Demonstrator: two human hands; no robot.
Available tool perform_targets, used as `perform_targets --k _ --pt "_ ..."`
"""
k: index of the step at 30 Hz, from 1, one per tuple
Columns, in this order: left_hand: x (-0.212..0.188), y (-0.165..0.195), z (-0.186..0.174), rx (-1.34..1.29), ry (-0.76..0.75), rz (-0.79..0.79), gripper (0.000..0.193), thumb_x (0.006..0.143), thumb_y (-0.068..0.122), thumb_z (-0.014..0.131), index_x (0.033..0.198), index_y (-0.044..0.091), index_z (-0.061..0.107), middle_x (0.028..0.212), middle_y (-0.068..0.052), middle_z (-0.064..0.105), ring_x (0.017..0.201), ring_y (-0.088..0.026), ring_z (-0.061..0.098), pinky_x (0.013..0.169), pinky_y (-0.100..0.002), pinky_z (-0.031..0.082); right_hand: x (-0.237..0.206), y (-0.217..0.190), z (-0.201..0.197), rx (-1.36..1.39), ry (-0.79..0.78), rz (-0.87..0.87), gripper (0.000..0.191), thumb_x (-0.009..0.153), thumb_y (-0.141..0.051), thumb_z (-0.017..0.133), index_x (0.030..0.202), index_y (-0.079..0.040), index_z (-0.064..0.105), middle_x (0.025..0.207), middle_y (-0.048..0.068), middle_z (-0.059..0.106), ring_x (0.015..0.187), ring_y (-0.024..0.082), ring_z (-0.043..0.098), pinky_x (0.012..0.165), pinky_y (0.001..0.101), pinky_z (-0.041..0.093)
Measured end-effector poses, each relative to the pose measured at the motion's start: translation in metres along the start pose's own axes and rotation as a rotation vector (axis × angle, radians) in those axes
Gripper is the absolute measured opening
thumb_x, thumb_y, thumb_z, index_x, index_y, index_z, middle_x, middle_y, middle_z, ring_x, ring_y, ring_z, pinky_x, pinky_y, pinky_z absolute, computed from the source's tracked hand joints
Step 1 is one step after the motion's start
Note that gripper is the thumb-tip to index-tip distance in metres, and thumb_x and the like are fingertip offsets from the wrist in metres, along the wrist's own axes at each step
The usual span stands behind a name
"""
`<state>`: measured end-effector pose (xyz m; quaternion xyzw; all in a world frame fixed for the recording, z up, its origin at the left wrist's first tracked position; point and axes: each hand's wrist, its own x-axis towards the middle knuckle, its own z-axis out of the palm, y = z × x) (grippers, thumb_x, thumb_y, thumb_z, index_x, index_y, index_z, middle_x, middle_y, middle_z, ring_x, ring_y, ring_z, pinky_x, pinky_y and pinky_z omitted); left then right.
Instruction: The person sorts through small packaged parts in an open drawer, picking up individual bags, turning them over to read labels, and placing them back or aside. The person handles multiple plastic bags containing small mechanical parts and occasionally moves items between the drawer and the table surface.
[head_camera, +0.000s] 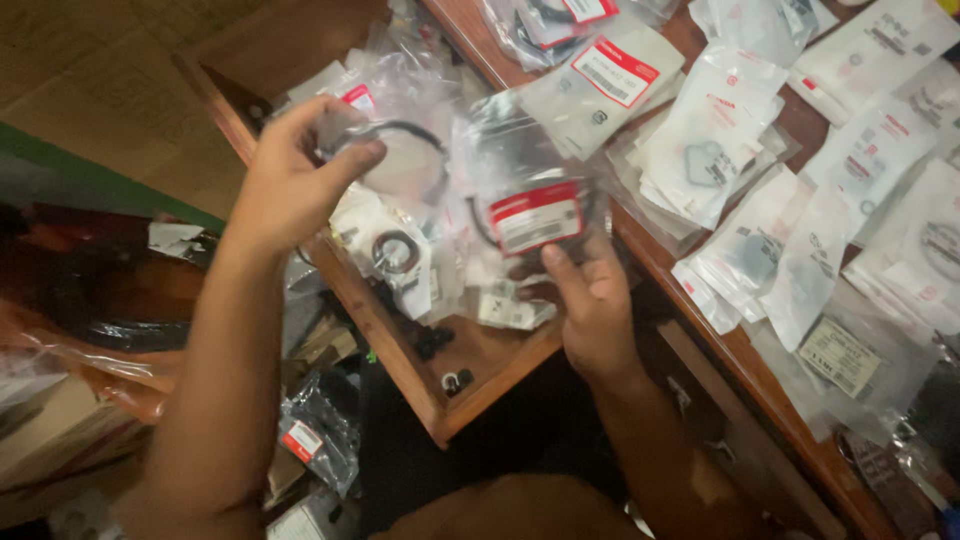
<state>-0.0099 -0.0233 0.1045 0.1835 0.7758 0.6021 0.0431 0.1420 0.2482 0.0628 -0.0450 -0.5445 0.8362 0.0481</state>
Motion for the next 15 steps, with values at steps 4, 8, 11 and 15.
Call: perform_targets --k 4,8,11,15 --pt "-0.011 -0.018 0.01 -0.665 0.005 -0.065 0.033 0.084 -0.004 0.059 0.113 0.012 0.063 0.113 -0.003 0.065 0.113 -0.017 0.061 0.097 -0.032 0.049 0.012 0.012 -0.004 0.16 0.045 -0.042 0.03 0.103 -0.012 0.054 0.133 -0.009 0.055 0.112 0.009 0.068 0.093 0.021 0.07 0.076 0.0364 0.058" --pt "-0.007 -0.028 0.029 -1.104 -0.228 0.205 0.009 0.094 0.002 0.057 0.097 0.005 0.064 0.116 -0.015 0.063 0.129 -0.032 0.052 0.121 -0.045 0.04 0.021 0.021 -0.011 0.479 -0.093 0.066 0.02 0.109 -0.015 0.055 0.126 -0.007 0.062 0.113 0.01 0.068 0.103 0.027 0.067 0.085 0.0457 0.054" --pt "-0.006 -0.018 0.043 -1.275 -0.344 0.311 0.017 0.097 0.009 0.058 0.081 0.009 0.062 0.136 -0.02 0.059 0.149 -0.036 0.042 0.126 -0.049 0.032 0.022 0.023 -0.006 0.732 -0.27 0.216 0.018 0.113 -0.018 0.056 0.12 -0.007 0.067 0.12 0.012 0.068 0.117 0.032 0.063 0.101 0.0508 0.049" --pt "-0.009 0.003 0.049 -1.139 -0.446 0.405 0.029 0.093 0.012 0.063 0.066 0.011 0.054 0.155 -0.025 0.048 0.157 -0.036 0.031 0.135 -0.047 0.021 0.015 0.018 0.009 0.706 -0.258 0.325 0.023 0.1 -0.021 0.056 0.116 -0.012 0.07 0.133 0.006 0.066 0.129 0.028 0.058 0.11 0.0582 0.045"
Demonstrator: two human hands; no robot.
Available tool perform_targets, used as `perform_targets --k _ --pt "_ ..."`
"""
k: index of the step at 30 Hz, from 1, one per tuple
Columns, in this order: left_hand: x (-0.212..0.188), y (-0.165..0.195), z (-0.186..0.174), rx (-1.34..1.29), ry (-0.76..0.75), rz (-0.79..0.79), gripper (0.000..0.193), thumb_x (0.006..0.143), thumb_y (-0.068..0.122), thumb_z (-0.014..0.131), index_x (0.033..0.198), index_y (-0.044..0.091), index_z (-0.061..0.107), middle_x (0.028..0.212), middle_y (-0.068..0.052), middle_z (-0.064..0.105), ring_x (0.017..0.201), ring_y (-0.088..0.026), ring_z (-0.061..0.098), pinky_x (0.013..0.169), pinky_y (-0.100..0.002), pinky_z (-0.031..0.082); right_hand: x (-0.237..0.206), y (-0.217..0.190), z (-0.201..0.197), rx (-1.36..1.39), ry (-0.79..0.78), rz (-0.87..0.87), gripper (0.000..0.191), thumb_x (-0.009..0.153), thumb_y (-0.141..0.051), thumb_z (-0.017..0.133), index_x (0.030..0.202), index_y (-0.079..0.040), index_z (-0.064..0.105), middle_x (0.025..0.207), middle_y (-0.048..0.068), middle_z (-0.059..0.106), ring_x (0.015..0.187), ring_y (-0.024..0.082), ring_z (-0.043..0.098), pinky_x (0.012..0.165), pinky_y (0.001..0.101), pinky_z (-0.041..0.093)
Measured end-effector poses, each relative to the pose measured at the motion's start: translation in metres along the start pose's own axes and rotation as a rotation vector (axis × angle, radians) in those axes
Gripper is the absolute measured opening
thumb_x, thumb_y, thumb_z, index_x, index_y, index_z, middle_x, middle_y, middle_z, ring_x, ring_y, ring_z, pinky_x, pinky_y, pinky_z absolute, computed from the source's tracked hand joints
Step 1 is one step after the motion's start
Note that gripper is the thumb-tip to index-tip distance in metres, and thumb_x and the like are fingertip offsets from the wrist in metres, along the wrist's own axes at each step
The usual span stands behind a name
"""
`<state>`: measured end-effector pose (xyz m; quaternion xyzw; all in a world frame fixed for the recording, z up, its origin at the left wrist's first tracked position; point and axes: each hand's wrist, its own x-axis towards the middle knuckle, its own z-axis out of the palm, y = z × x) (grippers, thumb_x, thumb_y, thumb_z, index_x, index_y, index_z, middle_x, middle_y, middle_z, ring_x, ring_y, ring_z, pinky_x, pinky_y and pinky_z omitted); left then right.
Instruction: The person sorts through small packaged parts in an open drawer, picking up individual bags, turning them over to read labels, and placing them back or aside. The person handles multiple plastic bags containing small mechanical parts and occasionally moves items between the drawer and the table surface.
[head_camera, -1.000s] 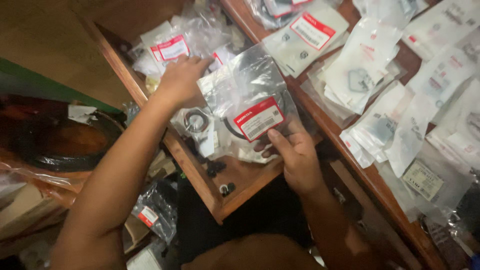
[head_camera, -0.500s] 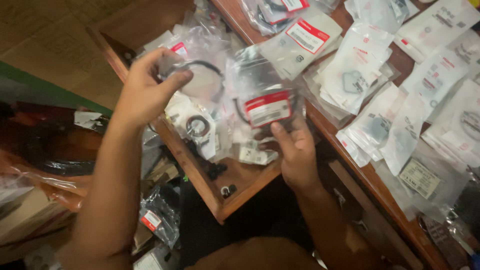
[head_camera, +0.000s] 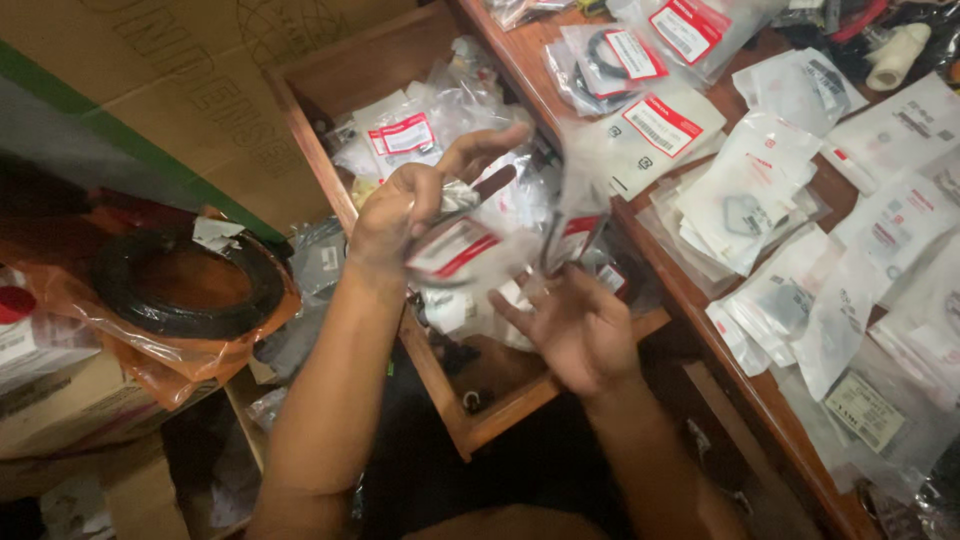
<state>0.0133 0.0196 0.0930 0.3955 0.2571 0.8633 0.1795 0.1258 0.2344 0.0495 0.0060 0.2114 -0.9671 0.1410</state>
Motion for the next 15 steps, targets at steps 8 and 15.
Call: perform_targets --k 8,15 --pt "0.016 0.006 0.008 -0.013 0.049 -0.037 0.028 0.099 0.018 0.066 0.072 0.011 0.058 0.15 -0.024 0.048 0.15 -0.036 0.038 0.121 -0.056 0.038 -0.002 0.003 0.007 -0.214 0.073 -0.11 0.025 0.103 -0.013 0.057 0.126 -0.012 0.066 0.125 0.009 0.067 0.119 0.028 0.061 0.103 0.0563 0.046" --pt "-0.001 -0.001 0.013 -0.24 0.449 -0.255 0.054 0.092 0.039 0.064 0.131 0.003 0.068 0.134 -0.024 0.061 0.127 -0.038 0.055 0.11 -0.047 0.045 0.012 -0.01 0.01 -0.542 0.178 -0.472 0.02 0.102 -0.002 0.061 0.121 -0.002 0.066 0.112 0.01 0.072 0.1 0.019 0.07 0.09 0.0358 0.057"
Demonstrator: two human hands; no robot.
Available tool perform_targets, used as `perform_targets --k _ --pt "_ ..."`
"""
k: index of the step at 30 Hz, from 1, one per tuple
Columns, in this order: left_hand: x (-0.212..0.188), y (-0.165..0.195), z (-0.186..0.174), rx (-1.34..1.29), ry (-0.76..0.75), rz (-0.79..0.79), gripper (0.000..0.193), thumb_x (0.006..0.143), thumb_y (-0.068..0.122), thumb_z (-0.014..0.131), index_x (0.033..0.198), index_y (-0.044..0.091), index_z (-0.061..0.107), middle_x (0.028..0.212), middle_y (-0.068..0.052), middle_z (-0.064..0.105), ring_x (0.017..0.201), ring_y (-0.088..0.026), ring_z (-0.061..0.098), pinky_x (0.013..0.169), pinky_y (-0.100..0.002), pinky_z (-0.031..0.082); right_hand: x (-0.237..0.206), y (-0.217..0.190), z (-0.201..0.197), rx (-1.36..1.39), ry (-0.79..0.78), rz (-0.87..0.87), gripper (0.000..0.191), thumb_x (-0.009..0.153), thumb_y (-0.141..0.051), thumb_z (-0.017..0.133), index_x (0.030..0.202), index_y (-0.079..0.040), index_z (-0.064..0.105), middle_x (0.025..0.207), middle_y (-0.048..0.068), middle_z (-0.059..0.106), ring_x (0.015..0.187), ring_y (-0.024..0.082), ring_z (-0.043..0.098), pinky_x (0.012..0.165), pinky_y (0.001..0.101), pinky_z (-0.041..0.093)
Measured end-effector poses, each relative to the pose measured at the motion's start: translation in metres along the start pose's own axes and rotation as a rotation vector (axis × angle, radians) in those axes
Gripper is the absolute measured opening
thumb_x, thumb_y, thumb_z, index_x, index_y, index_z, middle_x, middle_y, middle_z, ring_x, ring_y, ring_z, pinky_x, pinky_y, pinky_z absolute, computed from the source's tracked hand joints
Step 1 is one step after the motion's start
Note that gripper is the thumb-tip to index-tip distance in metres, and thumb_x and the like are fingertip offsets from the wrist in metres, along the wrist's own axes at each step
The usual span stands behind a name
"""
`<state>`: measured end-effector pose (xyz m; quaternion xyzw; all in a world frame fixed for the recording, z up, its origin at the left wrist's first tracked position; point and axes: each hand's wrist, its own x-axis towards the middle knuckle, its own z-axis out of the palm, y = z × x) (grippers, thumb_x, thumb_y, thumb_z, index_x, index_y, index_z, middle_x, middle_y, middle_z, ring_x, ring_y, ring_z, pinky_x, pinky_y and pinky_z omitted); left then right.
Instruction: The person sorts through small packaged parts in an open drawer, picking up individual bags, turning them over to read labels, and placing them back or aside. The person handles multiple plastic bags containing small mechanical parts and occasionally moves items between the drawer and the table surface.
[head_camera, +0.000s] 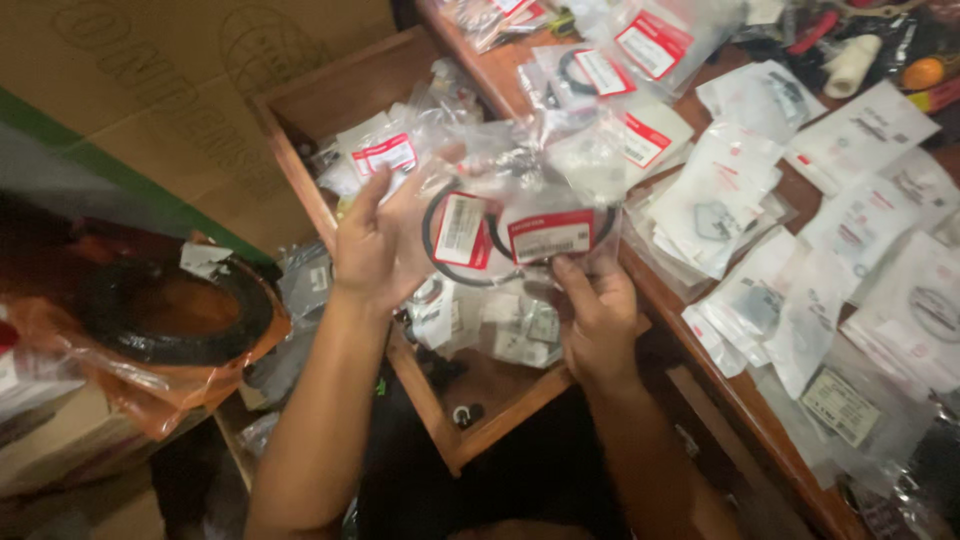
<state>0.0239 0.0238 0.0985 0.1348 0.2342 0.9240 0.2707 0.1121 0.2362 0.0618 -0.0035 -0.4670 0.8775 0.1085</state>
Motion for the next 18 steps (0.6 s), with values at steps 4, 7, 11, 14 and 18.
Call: perform_targets --k 4,7,11,14,18 --pt "-0.005 -0.005 -0.019 0.822 0.172 0.136 0.034 0.098 0.019 0.071 0.126 -0.001 0.069 0.122 -0.007 0.07 0.115 -0.015 0.063 0.102 -0.03 0.048 0.011 -0.014 0.002 -0.214 0.03 -0.103 0.017 0.102 -0.003 0.062 0.117 0.002 0.068 0.108 0.01 0.075 0.094 0.016 0.07 0.085 0.0307 0.055" --pt "-0.014 0.0 -0.031 0.964 0.298 0.031 0.031 0.093 0.02 0.076 0.116 -0.002 0.075 0.096 -0.003 0.067 0.076 -0.01 0.061 0.061 -0.028 0.051 0.023 -0.013 0.003 -0.156 0.0 -0.152 0.017 0.1 -0.003 0.062 0.116 0.001 0.067 0.108 0.01 0.074 0.097 0.017 0.071 0.09 0.0317 0.056" --pt "-0.022 0.001 -0.04 1.015 0.269 0.06 0.021 0.099 0.018 0.076 0.109 -0.001 0.075 0.083 -0.004 0.06 0.065 -0.008 0.052 0.055 -0.023 0.041 0.033 -0.001 0.0 -0.055 0.088 -0.27 0.02 0.101 -0.001 0.066 0.121 0.002 0.066 0.113 0.009 0.07 0.101 0.017 0.065 0.093 0.0301 0.05" --pt "-0.02 -0.01 -0.044 0.825 0.39 0.159 0.024 0.093 0.015 0.072 0.116 0.006 0.071 0.089 -0.004 0.068 0.066 -0.009 0.061 0.055 -0.023 0.048 0.03 0.011 -0.002 -0.013 0.107 -0.361 0.018 0.104 -0.001 0.066 0.122 0.002 0.064 0.113 0.01 0.069 0.101 0.018 0.064 0.094 0.0318 0.05" --pt "-0.021 -0.031 -0.051 0.917 0.319 0.442 0.025 0.098 0.006 0.073 0.121 0.002 0.063 0.109 -0.006 0.069 0.095 -0.012 0.066 0.078 -0.026 0.055 0.018 0.018 -0.004 0.002 0.049 -0.302 0.021 0.102 -0.004 0.064 0.123 0.0 0.064 0.116 0.008 0.07 0.105 0.018 0.067 0.098 0.0326 0.054"
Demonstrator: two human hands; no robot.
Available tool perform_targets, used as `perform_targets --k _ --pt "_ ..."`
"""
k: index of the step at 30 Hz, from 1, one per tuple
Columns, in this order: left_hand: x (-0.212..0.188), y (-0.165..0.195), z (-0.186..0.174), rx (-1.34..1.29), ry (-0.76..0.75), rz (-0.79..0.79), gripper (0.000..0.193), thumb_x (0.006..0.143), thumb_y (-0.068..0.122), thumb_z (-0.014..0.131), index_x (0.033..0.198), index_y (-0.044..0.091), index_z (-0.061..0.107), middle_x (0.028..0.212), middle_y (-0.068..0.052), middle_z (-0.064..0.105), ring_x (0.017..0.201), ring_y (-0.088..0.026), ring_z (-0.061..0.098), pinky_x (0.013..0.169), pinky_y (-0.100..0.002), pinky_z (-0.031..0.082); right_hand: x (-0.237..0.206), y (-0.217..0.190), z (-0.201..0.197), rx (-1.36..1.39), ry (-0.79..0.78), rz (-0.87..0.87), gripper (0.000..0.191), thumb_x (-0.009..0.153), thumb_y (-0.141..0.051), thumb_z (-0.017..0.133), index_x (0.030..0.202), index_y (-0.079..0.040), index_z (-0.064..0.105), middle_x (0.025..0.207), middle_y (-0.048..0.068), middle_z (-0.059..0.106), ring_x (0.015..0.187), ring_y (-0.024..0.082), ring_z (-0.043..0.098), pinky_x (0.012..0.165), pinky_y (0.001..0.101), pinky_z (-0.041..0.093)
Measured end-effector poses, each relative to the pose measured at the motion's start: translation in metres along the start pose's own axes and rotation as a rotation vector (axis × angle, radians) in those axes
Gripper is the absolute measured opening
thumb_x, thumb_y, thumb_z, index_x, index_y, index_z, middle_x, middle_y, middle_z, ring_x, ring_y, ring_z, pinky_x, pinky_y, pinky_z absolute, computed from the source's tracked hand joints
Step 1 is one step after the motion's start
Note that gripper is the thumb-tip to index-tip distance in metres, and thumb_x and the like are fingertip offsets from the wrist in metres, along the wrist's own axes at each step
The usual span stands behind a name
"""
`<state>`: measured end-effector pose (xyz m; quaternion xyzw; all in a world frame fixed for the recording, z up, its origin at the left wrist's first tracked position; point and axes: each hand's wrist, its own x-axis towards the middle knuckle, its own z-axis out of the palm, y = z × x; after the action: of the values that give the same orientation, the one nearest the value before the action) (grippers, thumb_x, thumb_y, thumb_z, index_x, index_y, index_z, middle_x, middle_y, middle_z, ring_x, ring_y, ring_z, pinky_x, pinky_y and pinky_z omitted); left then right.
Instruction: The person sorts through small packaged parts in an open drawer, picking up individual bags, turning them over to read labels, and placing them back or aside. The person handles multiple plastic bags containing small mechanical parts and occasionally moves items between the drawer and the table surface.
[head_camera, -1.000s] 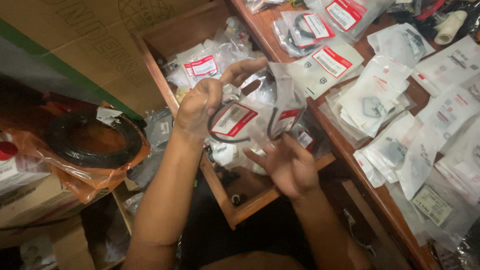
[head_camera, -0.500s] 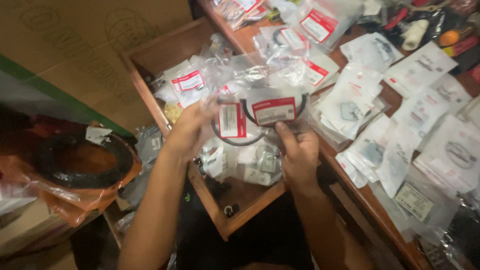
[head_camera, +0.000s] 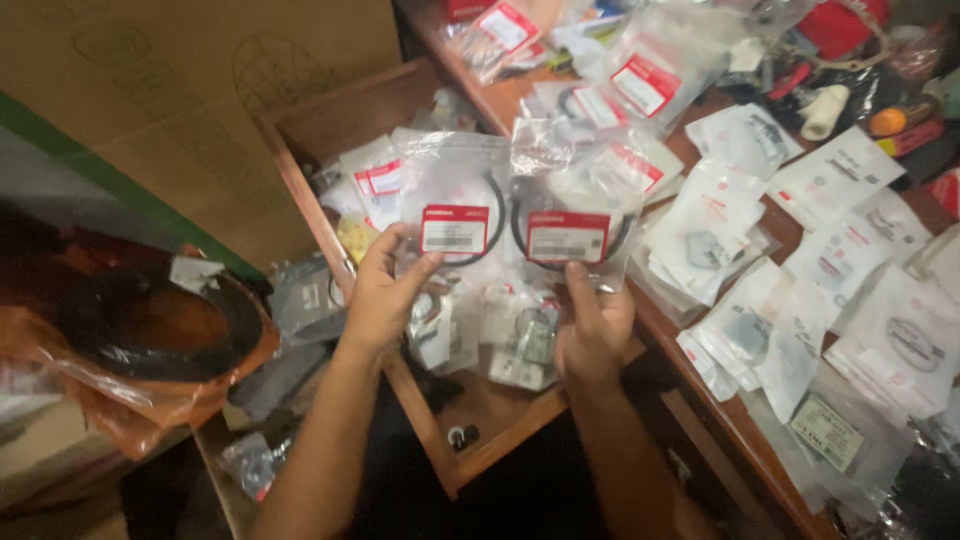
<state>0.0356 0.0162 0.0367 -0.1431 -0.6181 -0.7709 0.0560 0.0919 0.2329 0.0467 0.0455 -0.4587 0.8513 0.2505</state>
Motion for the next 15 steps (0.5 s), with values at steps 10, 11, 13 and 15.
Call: perform_targets --k 10,11,13,15 --pt "-0.01 -0.001 -0.002 -0.195 -0.062 -0.106 0.032 0.098 0.001 0.065 0.129 0.001 0.057 0.121 -0.007 0.068 0.107 -0.016 0.068 0.086 -0.037 0.064 -0.002 -0.011 0.005 -0.056 -0.063 0.192 0.026 0.105 -0.01 0.06 0.129 -0.001 0.063 0.118 0.007 0.071 0.102 0.016 0.068 0.088 0.0332 0.055" --pt "-0.01 -0.001 -0.002 -0.207 -0.063 -0.096 0.035 0.098 0.0 0.065 0.131 0.001 0.055 0.123 -0.007 0.067 0.109 -0.017 0.068 0.087 -0.037 0.064 -0.003 -0.011 0.006 -0.067 -0.068 0.19 0.026 0.106 -0.01 0.06 0.13 -0.001 0.063 0.118 0.008 0.071 0.103 0.017 0.068 0.089 0.0331 0.055" --pt "-0.01 -0.001 -0.002 -0.235 -0.07 -0.073 0.04 0.098 -0.001 0.065 0.136 0.001 0.053 0.127 -0.008 0.066 0.113 -0.018 0.067 0.09 -0.037 0.062 -0.005 -0.012 0.008 -0.09 -0.077 0.179 0.026 0.107 -0.01 0.059 0.131 -0.001 0.062 0.119 0.008 0.071 0.104 0.017 0.067 0.091 0.0329 0.054" --pt "-0.011 -0.002 -0.003 -0.238 -0.1 -0.104 0.041 0.098 -0.001 0.065 0.137 0.0 0.052 0.126 -0.01 0.068 0.11 -0.021 0.069 0.088 -0.038 0.063 -0.005 -0.012 0.009 -0.077 -0.092 0.162 0.026 0.107 -0.009 0.059 0.132 0.0 0.062 0.121 0.009 0.07 0.107 0.017 0.066 0.094 0.0335 0.054"
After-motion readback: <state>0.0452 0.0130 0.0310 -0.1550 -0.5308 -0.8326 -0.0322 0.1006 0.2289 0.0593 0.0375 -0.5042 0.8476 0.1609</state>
